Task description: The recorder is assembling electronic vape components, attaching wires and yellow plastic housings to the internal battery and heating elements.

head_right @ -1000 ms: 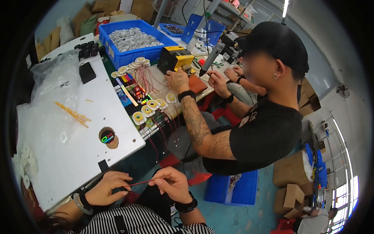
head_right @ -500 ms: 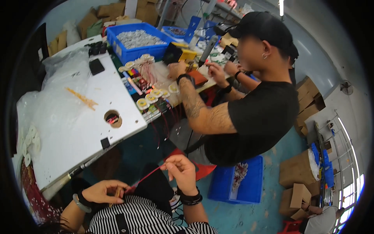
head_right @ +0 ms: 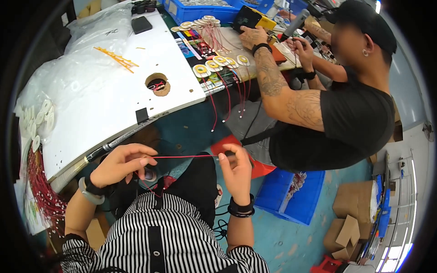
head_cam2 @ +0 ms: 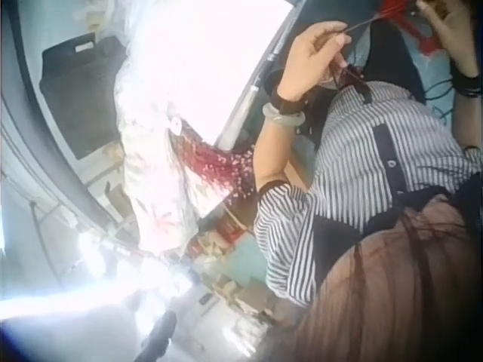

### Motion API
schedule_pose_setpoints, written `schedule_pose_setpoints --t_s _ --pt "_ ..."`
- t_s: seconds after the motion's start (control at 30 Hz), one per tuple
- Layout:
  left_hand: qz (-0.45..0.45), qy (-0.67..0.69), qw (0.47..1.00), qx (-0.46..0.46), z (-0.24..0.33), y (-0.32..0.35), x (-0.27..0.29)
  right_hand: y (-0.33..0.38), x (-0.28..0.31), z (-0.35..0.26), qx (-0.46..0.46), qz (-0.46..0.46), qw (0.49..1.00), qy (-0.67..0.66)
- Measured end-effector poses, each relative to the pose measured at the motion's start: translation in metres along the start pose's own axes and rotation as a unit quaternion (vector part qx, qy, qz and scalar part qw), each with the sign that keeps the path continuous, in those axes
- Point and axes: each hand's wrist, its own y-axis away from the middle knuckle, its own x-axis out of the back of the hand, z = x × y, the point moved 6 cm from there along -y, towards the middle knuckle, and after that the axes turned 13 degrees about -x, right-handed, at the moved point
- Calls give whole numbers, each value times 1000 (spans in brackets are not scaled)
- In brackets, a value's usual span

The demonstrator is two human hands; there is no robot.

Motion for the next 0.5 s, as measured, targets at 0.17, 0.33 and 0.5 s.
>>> schedule_pose_setpoints --t_s 0.17,0.33,0.5 --pt "-25 -23 999 13 -8 -16 2 19 -60 -44 261 8 920 294" --pt "-37 50 998 -6 -11 -14 3 22 -145 -49 307 -138 885 323" --pt "51 157 986 -29 -26 6 16 33 -175 -47 290 -177 890 305"
